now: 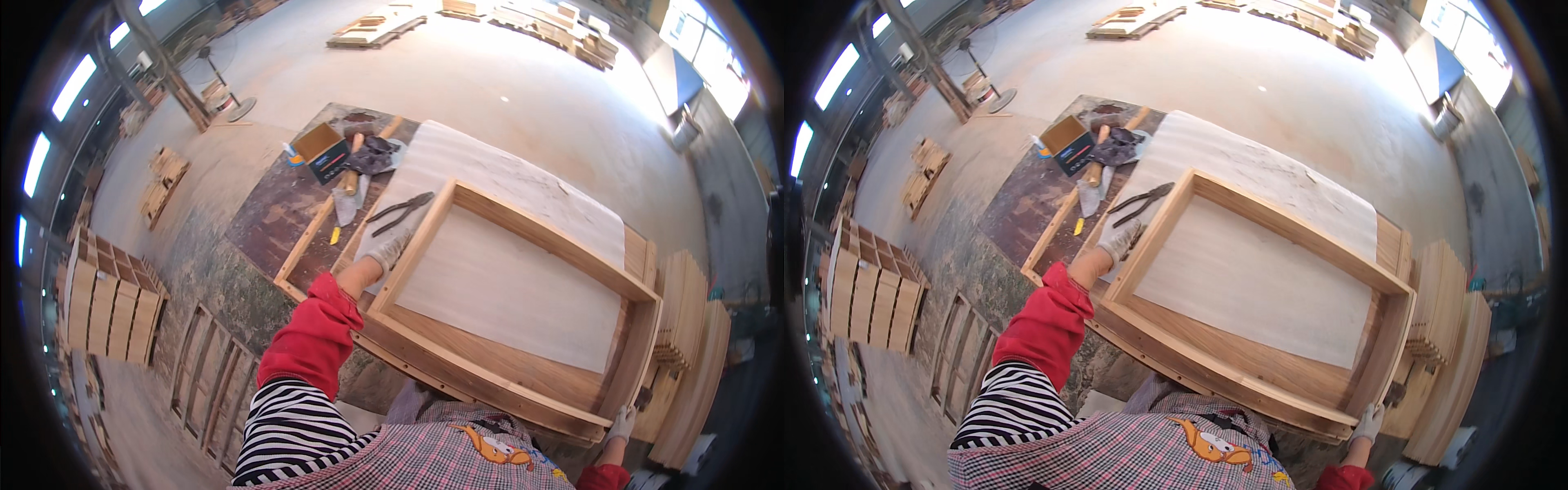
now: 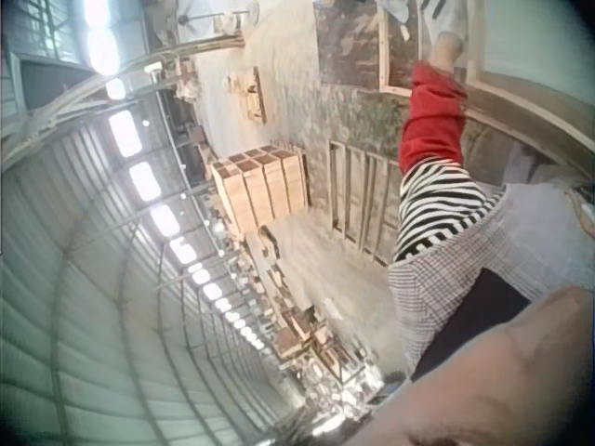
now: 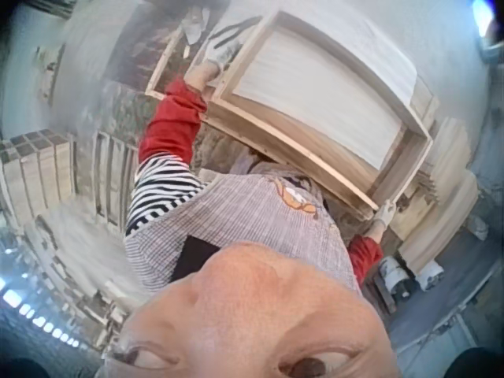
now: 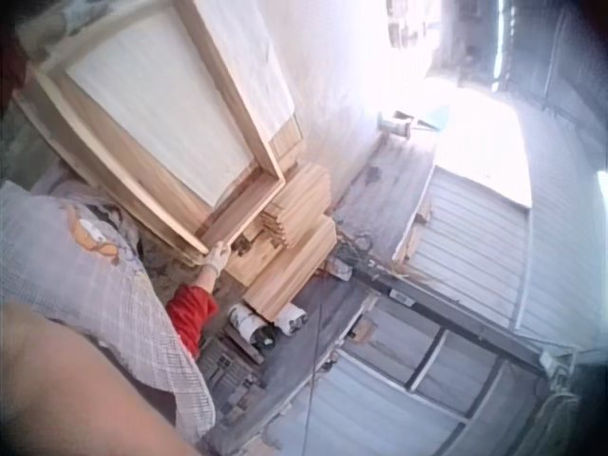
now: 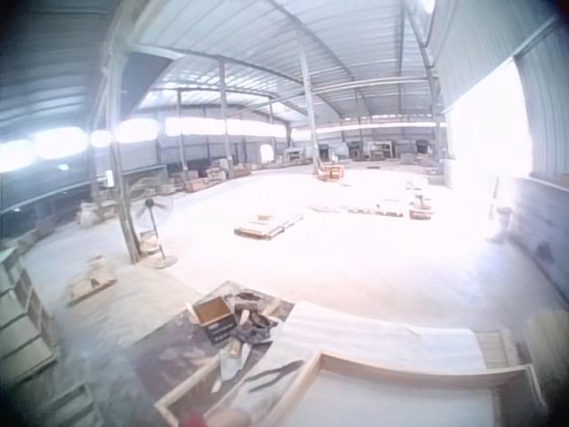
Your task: The person assembles a wooden drawer by hammering joints and wiping the surface with a cloth. They then move to a workbench, use a mallet to fit a wooden frame, and smooth the edges with a chisel.
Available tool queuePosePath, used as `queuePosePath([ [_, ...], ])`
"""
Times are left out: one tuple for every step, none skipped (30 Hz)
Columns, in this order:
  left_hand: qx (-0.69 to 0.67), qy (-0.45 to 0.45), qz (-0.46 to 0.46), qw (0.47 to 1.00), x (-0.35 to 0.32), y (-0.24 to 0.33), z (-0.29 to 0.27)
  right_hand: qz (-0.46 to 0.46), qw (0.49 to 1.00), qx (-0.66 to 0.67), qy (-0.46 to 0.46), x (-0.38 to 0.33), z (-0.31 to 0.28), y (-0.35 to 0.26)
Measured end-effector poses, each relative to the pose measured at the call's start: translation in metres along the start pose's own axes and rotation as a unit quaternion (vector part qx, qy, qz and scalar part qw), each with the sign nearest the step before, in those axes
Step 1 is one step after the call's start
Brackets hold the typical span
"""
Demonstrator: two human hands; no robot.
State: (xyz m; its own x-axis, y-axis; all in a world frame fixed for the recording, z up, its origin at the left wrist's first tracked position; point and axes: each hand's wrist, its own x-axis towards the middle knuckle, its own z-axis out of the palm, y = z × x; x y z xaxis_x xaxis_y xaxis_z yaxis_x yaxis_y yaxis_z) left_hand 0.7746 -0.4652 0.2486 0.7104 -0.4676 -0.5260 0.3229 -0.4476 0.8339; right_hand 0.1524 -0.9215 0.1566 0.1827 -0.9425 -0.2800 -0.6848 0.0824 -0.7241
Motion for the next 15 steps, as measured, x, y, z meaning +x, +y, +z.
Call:
queuePosePath([
  [-0.029,0.018,-0.021,0.999,-0.013,-0.003,-0.002,0.005,1.000,-0.003,0.002,0.005,-0.001,0.004],
  [-0.059,0.037,-0.040,0.997,-0.025,-0.004,-0.005,0.010,1.000,-0.006,0.003,0.010,-0.004,0.008],
  [-0.090,0.058,-0.057,0.993,-0.038,-0.006,-0.007,0.016,1.000,0.007,-0.002,0.014,-0.005,0.012],
  [-0.153,0.074,-0.051,0.984,-0.033,-0.042,-0.027,0.019,1.000,0.019,-0.012,0.020,-0.003,0.012],
  [-0.215,0.085,-0.045,0.972,-0.038,-0.069,-0.042,0.027,0.999,0.030,-0.019,0.026,-0.002,0.012],
  [-0.265,0.131,-0.018,0.955,-0.055,-0.089,-0.051,0.040,0.999,0.015,-0.017,0.025,-0.003,0.012],
  [-0.316,0.178,0.009,0.932,-0.076,-0.111,-0.058,0.050,0.999,-0.003,-0.018,0.013,-0.003,-0.001],
  [-0.357,0.238,0.001,0.904,-0.102,-0.130,-0.063,0.057,0.998,-0.024,-0.021,0.012,-0.003,-0.015],
  [-0.418,0.273,0.034,0.866,-0.121,-0.163,-0.066,0.018,0.999,0.012,-0.042,0.032,-0.016,0.013],
  [-0.468,0.326,0.003,0.821,-0.138,-0.202,-0.074,-0.034,0.996,-0.079,0.007,0.044,-0.012,0.002],
  [-0.500,0.363,-0.028,0.786,-0.161,-0.242,-0.077,-0.086,0.981,-0.167,0.057,0.045,-0.006,-0.021],
  [-0.508,0.381,-0.046,0.771,-0.189,-0.243,-0.062,-0.131,0.952,-0.252,0.112,0.033,-0.002,-0.047],
  [-0.504,0.385,-0.024,0.773,-0.221,-0.324,-0.065,-0.213,0.948,-0.221,0.085,0.016,0.017,-0.100],
  [-0.608,0.392,-0.052,0.688,-0.239,-0.380,-0.060,-0.282,0.939,-0.187,0.066,-0.001,0.040,-0.148],
  [-0.611,0.365,-0.059,0.700,-0.242,-0.342,-0.030,-0.296,0.949,-0.088,0.059,-0.009,0.056,-0.162],
])
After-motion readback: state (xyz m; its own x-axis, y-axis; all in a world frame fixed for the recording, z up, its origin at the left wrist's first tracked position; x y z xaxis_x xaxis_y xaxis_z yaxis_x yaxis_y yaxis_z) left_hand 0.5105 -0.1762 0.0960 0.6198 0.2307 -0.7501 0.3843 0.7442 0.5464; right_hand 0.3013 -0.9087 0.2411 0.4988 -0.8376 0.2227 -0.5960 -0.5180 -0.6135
